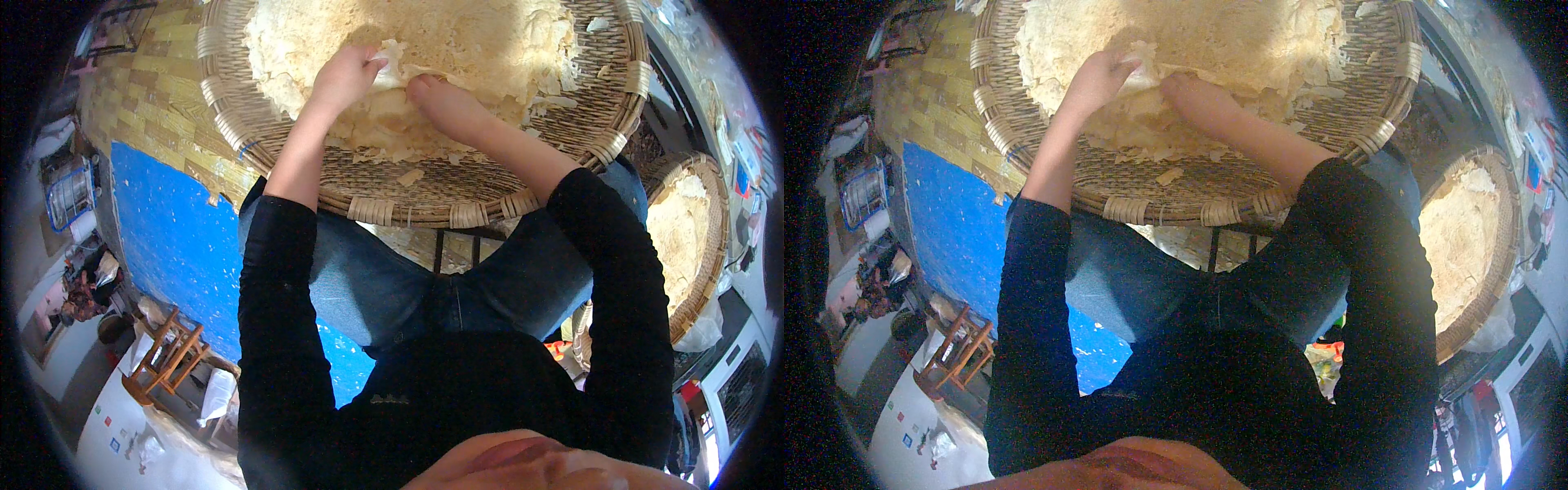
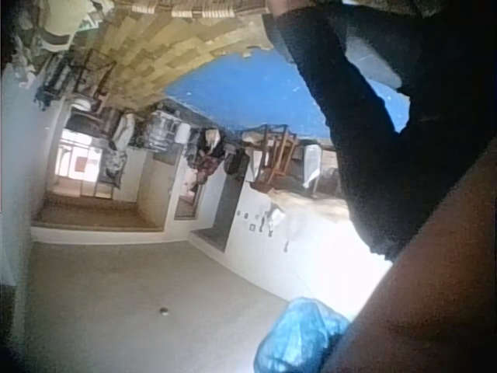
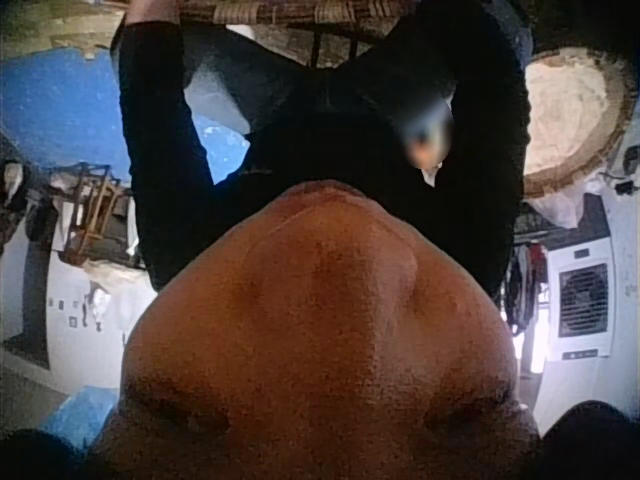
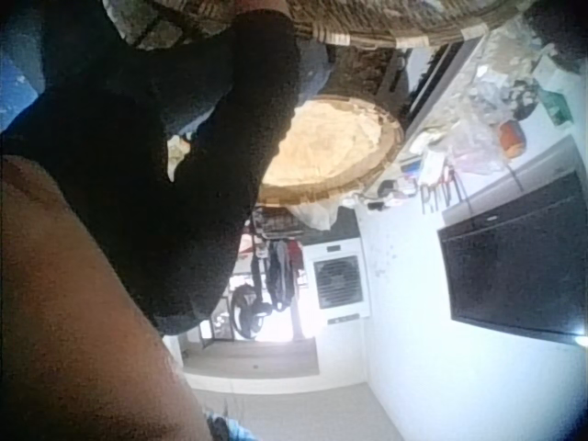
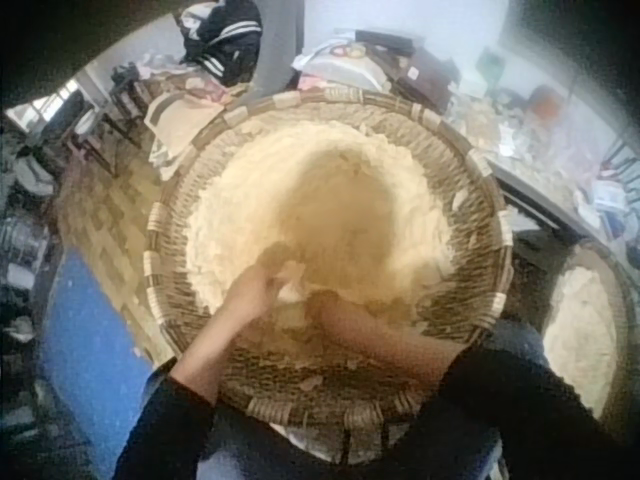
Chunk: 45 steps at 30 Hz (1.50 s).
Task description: The person sits on the floor and uses both hands to peel apart thin, flexible dough sheets from a large woven basket. They repeatedly lift, separate, and transfer the sheets to a second basket, continuing the process throughout the clip.
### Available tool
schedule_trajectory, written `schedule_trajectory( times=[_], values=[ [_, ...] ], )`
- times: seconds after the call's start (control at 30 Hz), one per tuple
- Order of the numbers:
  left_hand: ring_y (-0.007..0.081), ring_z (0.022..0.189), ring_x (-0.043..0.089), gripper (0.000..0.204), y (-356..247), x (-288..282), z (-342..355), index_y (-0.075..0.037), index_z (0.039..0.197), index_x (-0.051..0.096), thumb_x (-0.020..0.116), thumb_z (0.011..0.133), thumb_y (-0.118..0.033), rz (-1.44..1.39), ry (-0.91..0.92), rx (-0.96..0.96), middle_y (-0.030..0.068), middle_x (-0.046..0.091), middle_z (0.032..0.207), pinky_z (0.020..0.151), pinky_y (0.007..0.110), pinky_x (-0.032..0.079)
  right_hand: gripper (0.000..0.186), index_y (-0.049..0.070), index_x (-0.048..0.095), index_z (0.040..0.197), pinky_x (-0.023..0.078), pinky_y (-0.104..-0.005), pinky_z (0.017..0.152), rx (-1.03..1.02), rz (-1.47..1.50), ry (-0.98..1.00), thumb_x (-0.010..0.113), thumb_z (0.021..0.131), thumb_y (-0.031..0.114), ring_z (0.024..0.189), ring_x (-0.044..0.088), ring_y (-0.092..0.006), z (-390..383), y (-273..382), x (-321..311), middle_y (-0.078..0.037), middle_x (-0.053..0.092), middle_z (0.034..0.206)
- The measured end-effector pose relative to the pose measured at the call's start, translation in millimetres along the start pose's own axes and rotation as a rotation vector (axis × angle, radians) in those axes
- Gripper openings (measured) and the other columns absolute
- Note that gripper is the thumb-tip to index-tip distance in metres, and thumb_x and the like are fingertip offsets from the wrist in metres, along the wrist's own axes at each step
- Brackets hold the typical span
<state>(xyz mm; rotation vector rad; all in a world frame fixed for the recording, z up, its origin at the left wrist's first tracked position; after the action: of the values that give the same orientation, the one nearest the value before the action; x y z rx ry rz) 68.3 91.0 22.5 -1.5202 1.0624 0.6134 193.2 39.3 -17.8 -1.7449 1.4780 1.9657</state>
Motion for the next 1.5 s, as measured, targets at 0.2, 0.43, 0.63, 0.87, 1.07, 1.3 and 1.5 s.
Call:
schedule_trajectory(
  times=[0.2, 0.43, 0.63, 0.87, 1.07, 1.3, 1.5],
  values=[
    [0.036, 0.081, 0.067, 0.039, 9, 12, 3, 0.0, 0.104, 0.069, 0.06, 0.094, -0.036, -0.069, 0.119, -0.05, 0.0241, 0.069, 0.088, 0.079, 0.04, 0.05, 0.037, 0.002, 0.059, 0.107, 0.051, -0.0411, 0.085, 0.007, 0.348, -0.219, 0.066, 0.088, 0.033, 0.098, 0.066, -0.0322, 8, -1, -12, -0.018, 0.066, 0.106],
    [0.0275, 0.082, 0.069, 0.037, 11, 15, 2, 0.001, 0.107, 0.069, 0.061, 0.094, -0.033, -0.121, 0.182, -0.066, 0.0227, 0.07, 0.087, 0.077, 0.037, 0.051, 0.029, 0.008, 0.064, 0.096, 0.053, -0.0396, 0.07, 0.22, 0.289, -0.285, 0.068, 0.085, 0.035, 0.083, 0.068, -0.0284, 24, -17, -16, -0.01, 0.07, 0.09],
    [0.0255, 0.071, 0.063, 0.037, 5, -4, 2, 0.0, 0.101, 0.069, 0.06, 0.095, -0.035, -0.068, -0.045, 0.026, 0.0194, 0.066, 0.076, 0.072, 0.037, 0.05, 0.02, 0.011, 0.062, 0.092, 0.052, -0.0428, 0.065, 0.138, 0.067, -0.252, 0.065, 0.081, 0.027, 0.078, 0.066, -0.0302, 31, -7, -13, -0.007, 0.067, 0.087],
    [0.0407, 0.08, 0.063, 0.031, 7, -10, 3, -0.005, 0.105, 0.068, 0.058, 0.096, -0.033, -0.148, -0.097, 0.015, 0.0232, 0.065, 0.083, 0.072, 0.044, 0.05, 0.014, 0.008, 0.058, 0.089, 0.051, -0.0451, 0.065, -0.165, -0.009, -0.102, 0.061, 0.082, 0.02, 0.077, 0.064, -0.0351, 28, 14, 19, -0.011, 0.064, 0.09],
    [0.0345, 0.079, 0.066, 0.031, 12, -3, -8, -0.007, 0.098, 0.07, 0.066, 0.089, -0.036, -0.156, -0.017, -0.016, 0.0177, 0.068, 0.082, 0.071, 0.041, 0.052, 0.021, 0.013, 0.061, 0.105, 0.054, -0.044, 0.07, -0.104, 0.087, -0.077, 0.06, 0.084, 0.018, 0.081, 0.065, -0.0348, 26, 11, 20, -0.011, 0.063, 0.104],
    [0.0316, 0.082, 0.068, 0.026, 20, -9, -18, -0.017, 0.104, 0.074, 0.069, 0.085, -0.033, 0.231, -0.003, -0.149, 0.0142, 0.07, 0.086, 0.071, 0.041, 0.053, 0.028, 0.015, 0.056, 0.117, 0.052, -0.0436, 0.083, 0.076, 0.144, 0.206, 0.05, 0.093, 0.028, 0.094, 0.064, -0.0355, 20, 3, 45, -0.016, 0.062, 0.114],
    [0.027, 0.078, 0.067, 0.02, -28, -53, -19, -0.023, 0.1, 0.075, 0.067, 0.082, -0.02, 0.308, -0.363, 0.125, 0.0062, 0.071, 0.083, 0.068, 0.038, 0.051, 0.043, 0.014, 0.045, 0.136, 0.041, -0.0389, 0.101, 0.524, 1.019, 0.279, 0.04, 0.102, 0.04, 0.117, 0.056, -0.0271, 12, -23, 94, -0.013, 0.058, 0.13]
  ],
)
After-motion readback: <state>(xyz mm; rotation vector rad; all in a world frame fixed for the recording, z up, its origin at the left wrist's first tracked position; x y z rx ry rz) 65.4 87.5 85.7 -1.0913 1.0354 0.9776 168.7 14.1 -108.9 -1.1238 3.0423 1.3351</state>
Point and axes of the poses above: each hand's wrist, its own z-axis towards the middle knuckle, its own x-axis out of the palm, y = z × x, the point moved 10 cm from there along z, towards the middle knuckle
